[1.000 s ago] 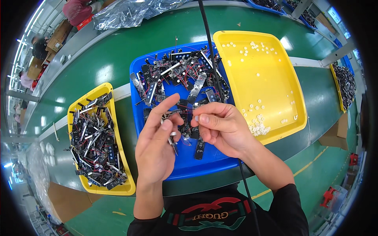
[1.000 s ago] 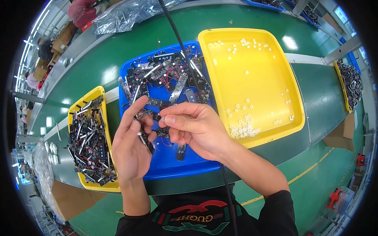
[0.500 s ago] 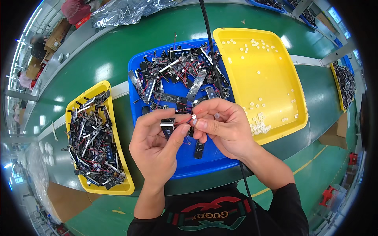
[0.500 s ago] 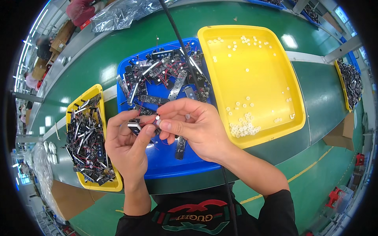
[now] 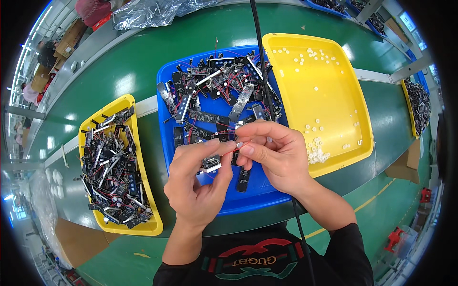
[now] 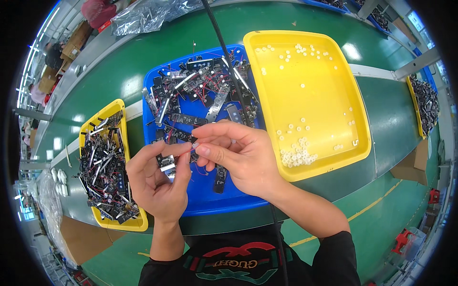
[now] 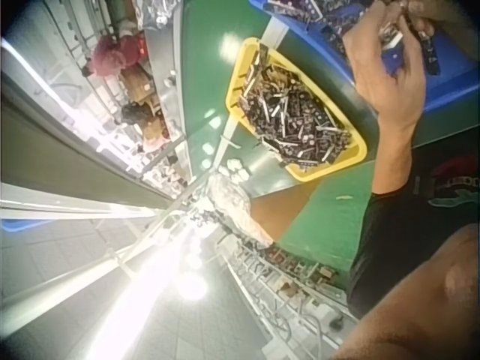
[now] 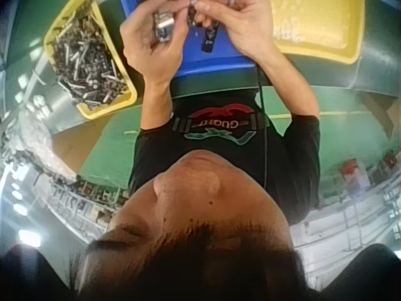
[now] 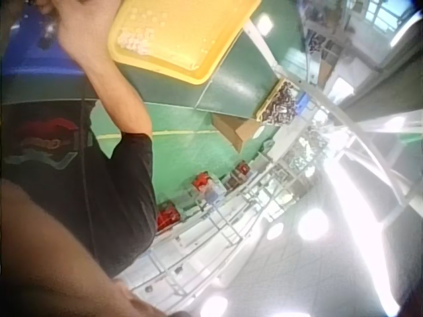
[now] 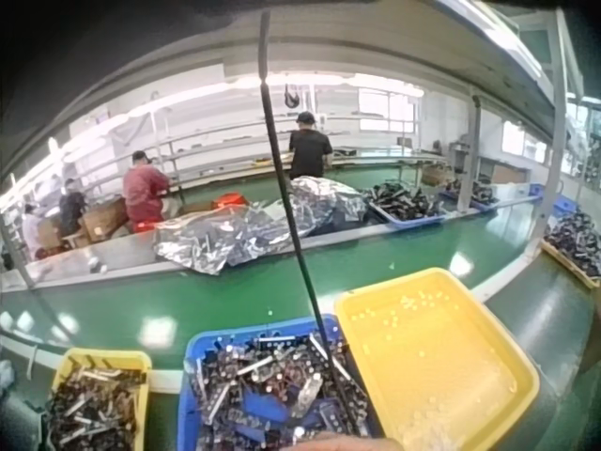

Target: The person repeatedly picks up small electronic circuit boards from a blue tray and inserts small white plastic components into them. The person handles the boards one at a time, performing the insertion by hand, and places the finished units into a yellow tray. The process is repetitive and involves sorting and assembling small electronic parts.

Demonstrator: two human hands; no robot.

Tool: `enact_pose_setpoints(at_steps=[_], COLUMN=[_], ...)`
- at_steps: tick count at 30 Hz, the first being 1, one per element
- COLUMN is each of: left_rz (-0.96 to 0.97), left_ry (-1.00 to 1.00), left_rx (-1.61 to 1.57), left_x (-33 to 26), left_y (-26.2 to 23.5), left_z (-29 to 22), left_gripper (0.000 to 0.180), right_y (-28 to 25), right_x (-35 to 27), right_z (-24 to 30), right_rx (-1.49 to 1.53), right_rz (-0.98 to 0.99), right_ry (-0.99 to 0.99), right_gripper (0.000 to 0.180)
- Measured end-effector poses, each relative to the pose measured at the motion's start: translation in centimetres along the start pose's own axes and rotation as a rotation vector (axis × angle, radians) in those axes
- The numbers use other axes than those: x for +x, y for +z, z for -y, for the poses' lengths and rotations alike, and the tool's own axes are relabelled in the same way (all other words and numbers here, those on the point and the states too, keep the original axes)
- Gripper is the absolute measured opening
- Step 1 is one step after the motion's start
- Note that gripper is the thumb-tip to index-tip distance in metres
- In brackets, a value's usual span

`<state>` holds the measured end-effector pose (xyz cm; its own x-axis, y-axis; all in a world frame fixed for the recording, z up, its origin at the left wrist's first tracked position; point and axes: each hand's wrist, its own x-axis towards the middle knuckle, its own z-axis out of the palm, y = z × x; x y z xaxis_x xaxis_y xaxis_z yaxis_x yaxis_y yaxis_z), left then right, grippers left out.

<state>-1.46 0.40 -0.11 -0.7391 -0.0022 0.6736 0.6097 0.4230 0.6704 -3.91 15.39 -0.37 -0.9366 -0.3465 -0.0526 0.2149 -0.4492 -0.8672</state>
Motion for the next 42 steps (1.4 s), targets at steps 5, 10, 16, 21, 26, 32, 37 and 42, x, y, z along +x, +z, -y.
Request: enact_pose_setpoints(at_steps=[5,10,16,21,26,32,37,42], left_rz=[0.035,0.022,0.035,0.095,-0.052,-0.034,0.171,0.393], left_ry=[-0.014,-0.045,-0.309,-0.457,-0.311,-0.483,-0.474,-0.659], left_rx=[-0.012,-0.078,-0.454,-0.626,0.052,0.815,0.978,0.943], left_x=[0.1,-0.1,0.5,1.0,1.2,3.3,6.9,9.7], left_y=[-0.4,-0.4,-0.6,-2.7,-7.9,-15.0,-18.5,-20.8], left_z=[0.0,0.1,-0.8,-1.2,-2.2,-0.5,2.3,4.8], left_gripper=[0.044,0.045,0.052,0.058,0.048,0.035,0.035,0.042], right_y=[0.0,-0.2,0.0,0.4,-1.0,-0.1,1.6,0.5], right_x=[-0.1,-0.1,-0.1,-0.7,-0.1,0.4,0.5,0.4], right_z=[0.0,-0.3,-0.2,0.5,-0.4,0.5,1.1,1.1], right_rx=[-0.015,-0.021,-0.019,-0.157,0.241,0.333,0.262,0.205], right_rz=[0.047,0.073,0.075,0.161,0.249,0.102,-0.037,0.058], right_ry=[-0.053,-0.086,-0.056,0.049,-0.016,0.097,0.101,0.096], right_gripper=[0.02,0.017,0.013,0.013,0.027,0.046,0.041,0.035])
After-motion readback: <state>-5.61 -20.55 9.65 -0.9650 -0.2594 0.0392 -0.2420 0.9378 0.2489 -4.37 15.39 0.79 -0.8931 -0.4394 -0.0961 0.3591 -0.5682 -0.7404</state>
